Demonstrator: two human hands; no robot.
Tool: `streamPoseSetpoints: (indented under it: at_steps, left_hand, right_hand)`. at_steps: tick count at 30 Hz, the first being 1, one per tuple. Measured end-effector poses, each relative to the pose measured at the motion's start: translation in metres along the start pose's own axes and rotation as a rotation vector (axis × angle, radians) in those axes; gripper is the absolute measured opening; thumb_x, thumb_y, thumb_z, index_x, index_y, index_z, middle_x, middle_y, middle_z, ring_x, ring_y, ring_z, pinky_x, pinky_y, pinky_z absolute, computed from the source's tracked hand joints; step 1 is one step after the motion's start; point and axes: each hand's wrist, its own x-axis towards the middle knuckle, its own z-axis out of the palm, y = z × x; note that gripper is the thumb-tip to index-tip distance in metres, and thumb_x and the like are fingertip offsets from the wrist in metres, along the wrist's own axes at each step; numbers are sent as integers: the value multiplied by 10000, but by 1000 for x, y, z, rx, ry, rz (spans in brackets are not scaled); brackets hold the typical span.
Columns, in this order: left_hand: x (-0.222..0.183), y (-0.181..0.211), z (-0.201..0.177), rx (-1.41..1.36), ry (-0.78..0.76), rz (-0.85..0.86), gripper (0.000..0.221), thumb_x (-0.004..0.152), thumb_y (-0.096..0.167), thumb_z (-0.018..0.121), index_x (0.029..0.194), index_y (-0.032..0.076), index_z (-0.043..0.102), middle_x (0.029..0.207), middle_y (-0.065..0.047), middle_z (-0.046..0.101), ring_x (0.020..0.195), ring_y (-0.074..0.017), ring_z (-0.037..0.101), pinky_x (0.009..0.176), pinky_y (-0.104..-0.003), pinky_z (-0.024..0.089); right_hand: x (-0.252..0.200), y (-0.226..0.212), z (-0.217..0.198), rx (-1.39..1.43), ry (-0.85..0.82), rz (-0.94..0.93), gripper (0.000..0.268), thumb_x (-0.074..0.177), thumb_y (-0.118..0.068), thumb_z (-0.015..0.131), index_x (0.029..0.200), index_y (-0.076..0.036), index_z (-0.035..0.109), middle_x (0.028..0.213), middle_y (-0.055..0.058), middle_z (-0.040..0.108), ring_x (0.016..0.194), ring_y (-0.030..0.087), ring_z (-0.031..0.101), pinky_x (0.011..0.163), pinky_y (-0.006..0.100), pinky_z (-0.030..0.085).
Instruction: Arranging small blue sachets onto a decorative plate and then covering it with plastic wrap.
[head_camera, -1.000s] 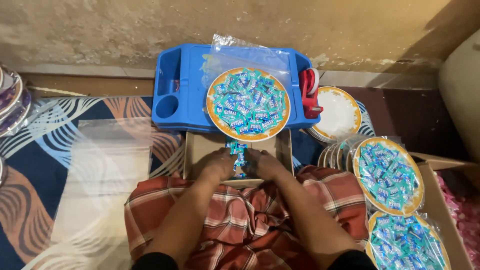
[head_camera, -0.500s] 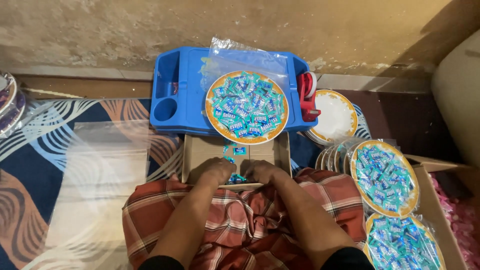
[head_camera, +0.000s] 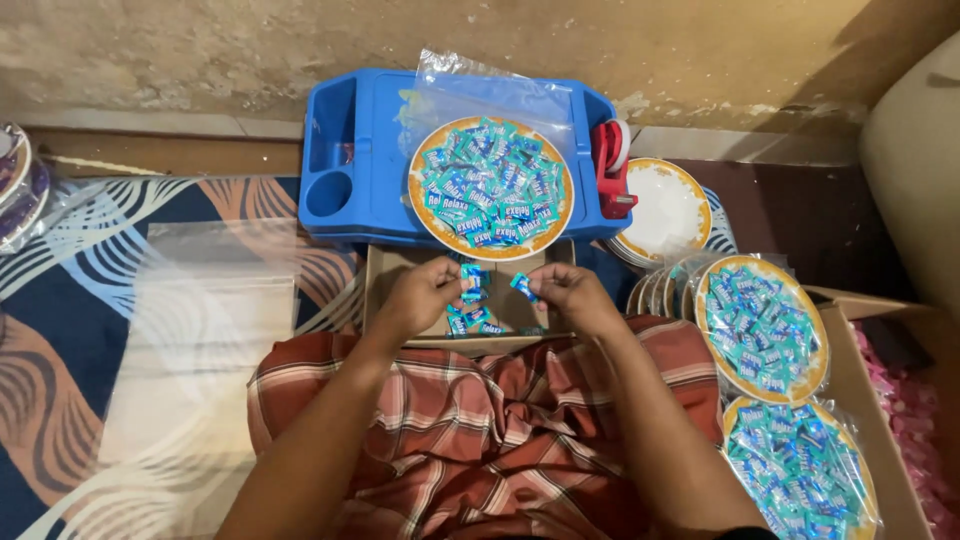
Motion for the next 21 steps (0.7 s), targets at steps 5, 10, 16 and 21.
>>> streamPoseSetpoints:
  at_steps: [5, 10, 16, 21]
  left_hand:
    - [-20, 21, -7, 202, 98, 88, 140, 946, 291, 674, 1035, 183, 687, 781, -2, 789, 789, -169, 747, 786, -306, 547]
    - [-7, 34, -24, 438, 341, 511, 149, 901, 227, 750, 1047, 213, 724, 850, -1, 754, 825, -220, 749, 754, -332, 582]
    - [28, 53, -36, 786, 395, 621, 126, 911, 173, 698, 1032, 146, 677, 902, -91, 644, 872, -347, 687, 755, -465, 557]
    - [58, 20, -29, 1092, 377, 597, 164, 998, 261, 578, 1045, 201, 724, 1005, -15, 685, 1070, -229, 653, 892, -387, 505]
  right_hand:
    - [-25, -47, 8, 21, 35, -77, 192, 879, -26, 751, 1057, 44, 730, 776, 77, 693, 633, 139, 701, 492, 195, 512]
    - [-26, -83, 14, -210, 91, -241, 196, 859, -69, 804, 1046, -18, 775, 780, 33, 699, 685, 107, 659, 591, 228, 529]
    - [-4, -95, 35, -830, 286, -549, 140, 874, -232, 781, 1009, -196, 767, 854, 29, 747, 859, 271, 741, 771, 385, 575]
    - [28, -74, 37, -1116, 410, -855, 155, 846, -253, 778, 992, -285, 736, 876, -82, 669, 912, 182, 668, 774, 336, 533]
